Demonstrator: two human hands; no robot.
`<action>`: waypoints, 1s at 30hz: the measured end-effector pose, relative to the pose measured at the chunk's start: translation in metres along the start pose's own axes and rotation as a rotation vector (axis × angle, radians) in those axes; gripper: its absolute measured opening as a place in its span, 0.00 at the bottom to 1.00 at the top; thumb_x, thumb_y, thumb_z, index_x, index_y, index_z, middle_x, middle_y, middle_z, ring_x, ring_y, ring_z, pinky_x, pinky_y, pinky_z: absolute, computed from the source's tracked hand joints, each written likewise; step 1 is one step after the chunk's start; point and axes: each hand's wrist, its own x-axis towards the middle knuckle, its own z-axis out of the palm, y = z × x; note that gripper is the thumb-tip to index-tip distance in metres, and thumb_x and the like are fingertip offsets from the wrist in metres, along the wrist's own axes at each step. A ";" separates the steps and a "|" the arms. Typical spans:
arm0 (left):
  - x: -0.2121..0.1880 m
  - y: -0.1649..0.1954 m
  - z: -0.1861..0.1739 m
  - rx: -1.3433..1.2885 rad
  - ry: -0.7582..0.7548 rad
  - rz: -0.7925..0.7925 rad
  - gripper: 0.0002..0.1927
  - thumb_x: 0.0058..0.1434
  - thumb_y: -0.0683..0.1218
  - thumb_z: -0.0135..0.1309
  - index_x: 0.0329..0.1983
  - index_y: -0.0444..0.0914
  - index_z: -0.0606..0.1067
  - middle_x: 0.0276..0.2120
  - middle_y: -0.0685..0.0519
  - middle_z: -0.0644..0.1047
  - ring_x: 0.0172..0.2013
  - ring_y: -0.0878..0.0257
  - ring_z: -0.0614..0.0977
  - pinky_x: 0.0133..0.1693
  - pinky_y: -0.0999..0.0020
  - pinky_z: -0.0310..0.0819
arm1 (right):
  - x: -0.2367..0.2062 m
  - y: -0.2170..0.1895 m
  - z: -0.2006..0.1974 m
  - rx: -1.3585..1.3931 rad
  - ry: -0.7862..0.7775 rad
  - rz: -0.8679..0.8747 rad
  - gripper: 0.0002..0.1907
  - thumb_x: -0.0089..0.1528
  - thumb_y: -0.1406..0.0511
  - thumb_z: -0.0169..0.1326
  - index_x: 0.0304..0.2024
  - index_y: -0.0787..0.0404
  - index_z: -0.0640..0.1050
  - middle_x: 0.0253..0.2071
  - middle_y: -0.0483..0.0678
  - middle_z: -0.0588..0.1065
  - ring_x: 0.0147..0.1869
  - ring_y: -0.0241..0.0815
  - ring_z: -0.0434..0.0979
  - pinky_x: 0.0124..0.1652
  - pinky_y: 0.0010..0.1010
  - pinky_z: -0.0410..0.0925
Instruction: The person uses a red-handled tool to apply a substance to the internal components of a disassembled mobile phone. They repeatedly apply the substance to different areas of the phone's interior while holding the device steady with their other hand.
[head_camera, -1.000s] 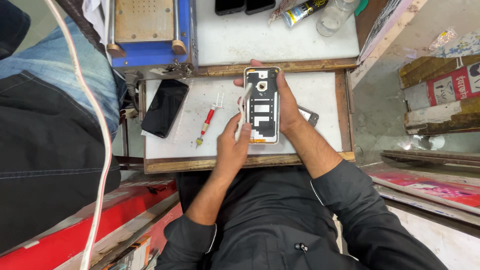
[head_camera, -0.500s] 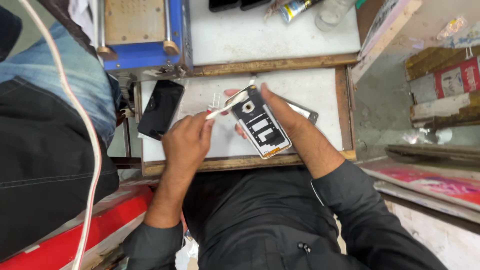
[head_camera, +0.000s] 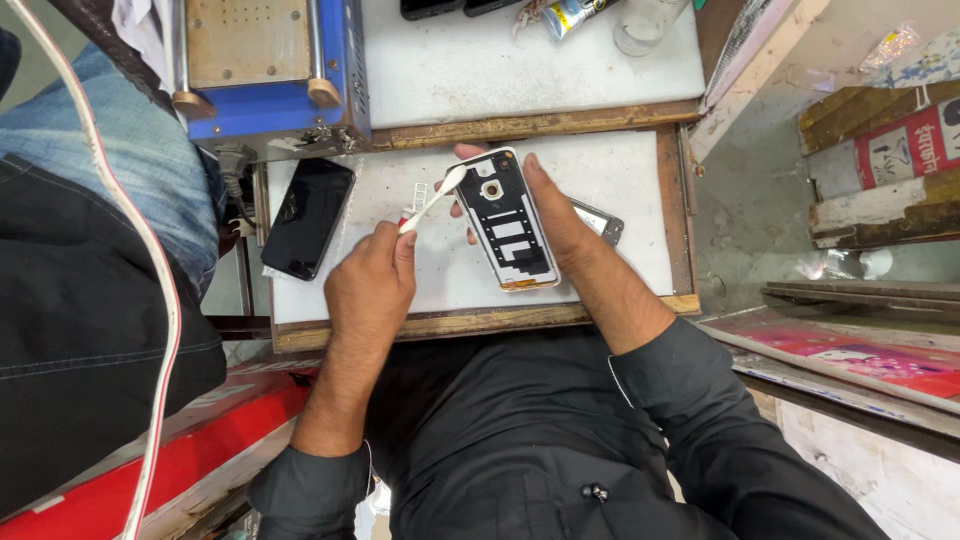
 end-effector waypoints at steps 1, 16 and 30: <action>-0.001 0.002 0.003 -0.001 -0.063 -0.042 0.13 0.74 0.52 0.47 0.45 0.38 0.73 0.24 0.47 0.78 0.23 0.48 0.82 0.23 0.53 0.75 | 0.000 0.001 -0.001 -0.029 0.003 -0.017 0.47 0.69 0.38 0.37 0.77 0.63 0.56 0.65 0.63 0.72 0.61 0.45 0.78 0.48 0.38 0.80; -0.015 0.041 0.030 0.101 -0.112 -0.024 0.15 0.72 0.54 0.46 0.38 0.39 0.72 0.20 0.45 0.78 0.20 0.43 0.81 0.22 0.45 0.74 | 0.006 -0.010 -0.016 0.219 0.256 -0.215 0.41 0.72 0.41 0.31 0.78 0.57 0.55 0.65 0.62 0.69 0.64 0.51 0.76 0.61 0.50 0.75; -0.042 0.068 0.039 -0.040 -0.341 0.026 0.16 0.73 0.54 0.43 0.39 0.38 0.71 0.17 0.46 0.76 0.18 0.44 0.81 0.21 0.47 0.75 | 0.004 -0.022 -0.023 0.315 0.402 -0.406 0.37 0.71 0.41 0.29 0.77 0.46 0.56 0.65 0.57 0.70 0.59 0.46 0.76 0.48 0.47 0.77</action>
